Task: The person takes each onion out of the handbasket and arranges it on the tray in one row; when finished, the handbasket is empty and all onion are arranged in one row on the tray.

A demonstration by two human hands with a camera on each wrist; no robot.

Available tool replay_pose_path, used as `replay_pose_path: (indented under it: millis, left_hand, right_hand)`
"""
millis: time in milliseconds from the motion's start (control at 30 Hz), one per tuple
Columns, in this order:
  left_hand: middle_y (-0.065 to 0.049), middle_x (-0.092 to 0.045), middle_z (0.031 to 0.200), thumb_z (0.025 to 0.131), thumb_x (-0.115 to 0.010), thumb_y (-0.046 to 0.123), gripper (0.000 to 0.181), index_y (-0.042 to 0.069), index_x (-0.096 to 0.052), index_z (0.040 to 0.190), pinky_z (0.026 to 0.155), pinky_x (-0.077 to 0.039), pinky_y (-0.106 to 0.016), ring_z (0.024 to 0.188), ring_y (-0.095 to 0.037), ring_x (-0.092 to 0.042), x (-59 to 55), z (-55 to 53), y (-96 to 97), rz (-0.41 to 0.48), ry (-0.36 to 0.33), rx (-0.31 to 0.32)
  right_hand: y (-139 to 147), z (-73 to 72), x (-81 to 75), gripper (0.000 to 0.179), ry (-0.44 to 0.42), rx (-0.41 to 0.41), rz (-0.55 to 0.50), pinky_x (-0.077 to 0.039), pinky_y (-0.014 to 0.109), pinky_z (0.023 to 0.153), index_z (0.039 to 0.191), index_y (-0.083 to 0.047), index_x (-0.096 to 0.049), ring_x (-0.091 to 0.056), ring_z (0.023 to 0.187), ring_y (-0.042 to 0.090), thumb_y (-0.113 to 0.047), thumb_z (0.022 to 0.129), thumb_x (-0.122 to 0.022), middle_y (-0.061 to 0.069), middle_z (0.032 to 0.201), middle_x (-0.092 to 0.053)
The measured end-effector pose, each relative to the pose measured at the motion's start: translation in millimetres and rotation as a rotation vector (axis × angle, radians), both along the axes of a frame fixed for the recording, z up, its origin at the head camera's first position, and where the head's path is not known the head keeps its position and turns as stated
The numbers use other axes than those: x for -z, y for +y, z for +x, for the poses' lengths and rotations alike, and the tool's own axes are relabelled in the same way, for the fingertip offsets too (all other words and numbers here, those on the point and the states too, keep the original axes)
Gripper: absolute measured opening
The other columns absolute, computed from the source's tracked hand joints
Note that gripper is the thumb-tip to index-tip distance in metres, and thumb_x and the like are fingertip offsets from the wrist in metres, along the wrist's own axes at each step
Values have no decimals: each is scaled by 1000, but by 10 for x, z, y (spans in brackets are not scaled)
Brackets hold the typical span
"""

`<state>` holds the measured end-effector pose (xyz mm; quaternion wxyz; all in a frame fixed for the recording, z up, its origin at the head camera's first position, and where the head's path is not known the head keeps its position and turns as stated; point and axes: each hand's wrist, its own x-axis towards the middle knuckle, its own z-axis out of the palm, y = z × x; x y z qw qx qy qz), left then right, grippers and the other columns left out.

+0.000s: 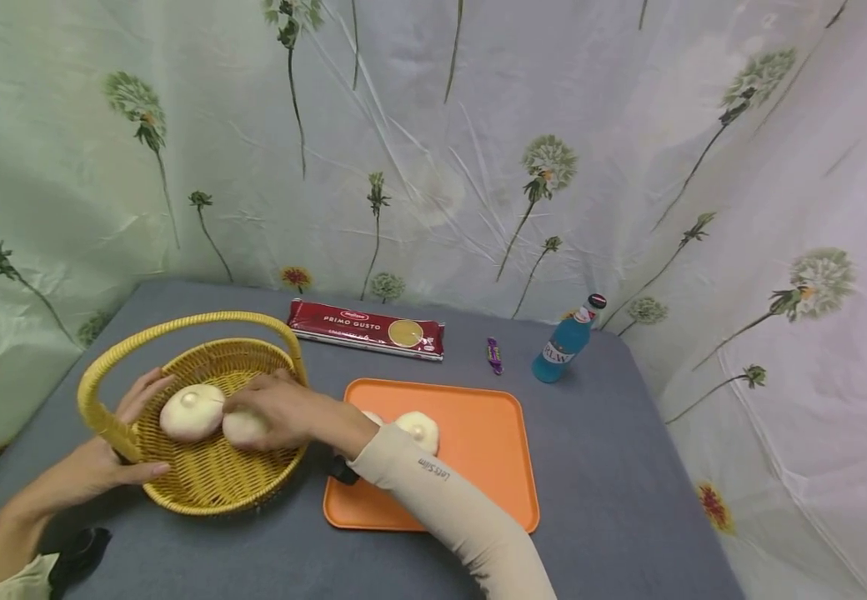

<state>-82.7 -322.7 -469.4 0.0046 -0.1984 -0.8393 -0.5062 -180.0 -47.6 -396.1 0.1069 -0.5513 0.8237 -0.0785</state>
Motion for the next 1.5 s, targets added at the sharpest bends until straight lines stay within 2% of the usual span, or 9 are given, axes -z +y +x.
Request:
replay_pose_path:
  millis: [167, 400, 567, 667, 867, 1000, 1233, 1500]
  left_hand:
    - [12, 11, 166, 76, -79, -6, 113, 16, -9, 163, 96, -12, 0, 143, 10, 4, -2, -3, 16, 4, -11, -3]
    - [3, 9, 168, 73, -80, -6, 114, 15, -12, 162, 98, -6, -3, 145, 6, 6, 45, -9, -26, 0, 4, -28]
    - [7, 11, 167, 73, -79, -7, 115, 13, -10, 162, 97, -7, -1, 144, 8, 6, 58, -2, -59, -14, 22, -22]
    - [12, 11, 166, 74, -79, -7, 115, 14, -9, 162, 96, -8, 0, 143, 9, 5, 57, -1, -55, -10, 8, -18]
    - [11, 11, 166, 74, -79, -8, 115, 14, -10, 162, 96, -8, -1, 144, 10, 5, 55, -14, -31, -3, 10, -12]
    - [11, 10, 167, 73, -79, -9, 115, 12, -10, 162, 97, -9, -1, 145, 10, 5, 48, -24, -24, 14, 22, 1]
    - [11, 12, 166, 76, -78, -5, 113, 17, -9, 163, 99, -3, -4, 144, 10, 8, 32, -22, -28, 8, -21, -18]
    - [8, 10, 167, 72, -80, -8, 115, 12, -10, 162, 96, -8, -1, 145, 7, 8, 26, -46, -15, 4, 17, -5]
  right_hand:
    - [76, 16, -29, 58, -18, 3, -44, -27, 28, 113, 144, -20, -53, -45, 136, 14, -28, 90, -74, 3, 144, -54]
    - [177, 55, -73, 56, -44, 7, -73, -29, 28, 113, 143, -21, -54, -45, 134, 15, -31, 91, -73, 2, 143, -54]
    - [229, 111, -109, 57, -68, 7, -79, -30, 26, 111, 145, -22, -53, -43, 134, 14, -32, 92, -72, 2, 146, -51]
    - [278, 151, -142, 58, -88, 17, -93, -31, 24, 107, 145, -23, -52, -42, 133, 15, -33, 92, -72, 2, 147, -50]
    - [449, 212, -221, 56, -125, 4, -162, -34, 24, 102, 145, -21, -53, -41, 132, 18, -32, 93, -71, 4, 149, -48]
    - [606, 233, -268, 55, -151, 29, -197, -36, 23, 101, 146, -23, -51, -40, 132, 16, -34, 95, -69, 0, 150, -47]
    - [851, 234, -335, 56, -166, 84, -270, -39, 26, 97, 143, -22, -54, -42, 126, 18, -30, 92, -73, 1, 148, -48]
    - [1018, 185, -309, 53, -160, 133, -347, -41, 29, 94, 140, -21, -57, -41, 122, 17, -29, 90, -75, 0, 144, -51]
